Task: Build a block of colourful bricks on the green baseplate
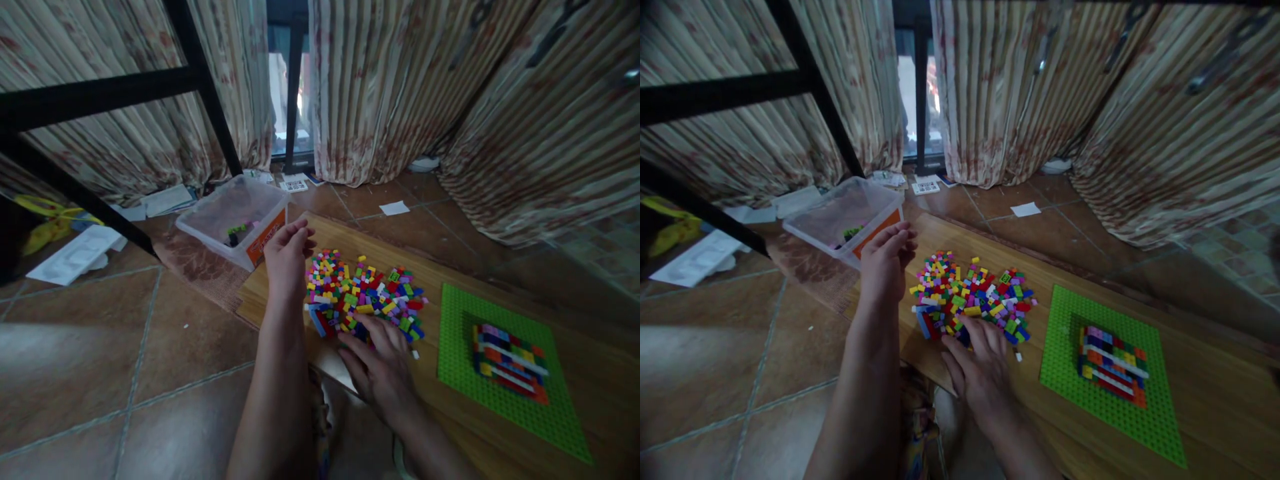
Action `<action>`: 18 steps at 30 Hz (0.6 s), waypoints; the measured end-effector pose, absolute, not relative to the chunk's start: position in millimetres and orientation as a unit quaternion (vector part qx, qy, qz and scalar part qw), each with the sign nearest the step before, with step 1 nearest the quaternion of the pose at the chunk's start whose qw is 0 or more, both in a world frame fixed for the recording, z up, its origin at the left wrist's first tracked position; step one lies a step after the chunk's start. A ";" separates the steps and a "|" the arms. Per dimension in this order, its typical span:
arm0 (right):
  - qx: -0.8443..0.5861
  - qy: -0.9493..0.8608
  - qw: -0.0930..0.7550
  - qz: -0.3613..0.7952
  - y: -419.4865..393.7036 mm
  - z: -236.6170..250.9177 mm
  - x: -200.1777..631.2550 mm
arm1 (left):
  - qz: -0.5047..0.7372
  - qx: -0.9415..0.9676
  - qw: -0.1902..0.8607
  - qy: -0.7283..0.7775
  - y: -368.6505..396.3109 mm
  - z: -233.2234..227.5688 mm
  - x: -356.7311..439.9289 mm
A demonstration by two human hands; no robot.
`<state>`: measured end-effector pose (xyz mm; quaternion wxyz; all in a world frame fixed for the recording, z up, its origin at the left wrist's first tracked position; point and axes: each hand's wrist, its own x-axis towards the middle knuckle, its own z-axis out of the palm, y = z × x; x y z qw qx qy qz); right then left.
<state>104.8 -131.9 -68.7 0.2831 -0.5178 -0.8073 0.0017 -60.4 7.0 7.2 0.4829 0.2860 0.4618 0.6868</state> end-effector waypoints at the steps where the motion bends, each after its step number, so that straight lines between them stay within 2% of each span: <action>1: -0.521 -0.805 0.284 -0.001 -129.8 -69.8 108.5 | 0.688 0.281 0.485 0.461 7.0 7.4 -62.2; 8: -0.569 -0.772 0.282 -0.025 -122.3 -66.5 137.2 | 0.693 0.265 0.489 0.458 8.1 6.8 -70.0; 18: -0.601 -0.757 0.256 -0.020 -90.2 -60.5 106.6 | 0.687 0.249 0.505 0.460 7.2 9.0 -68.8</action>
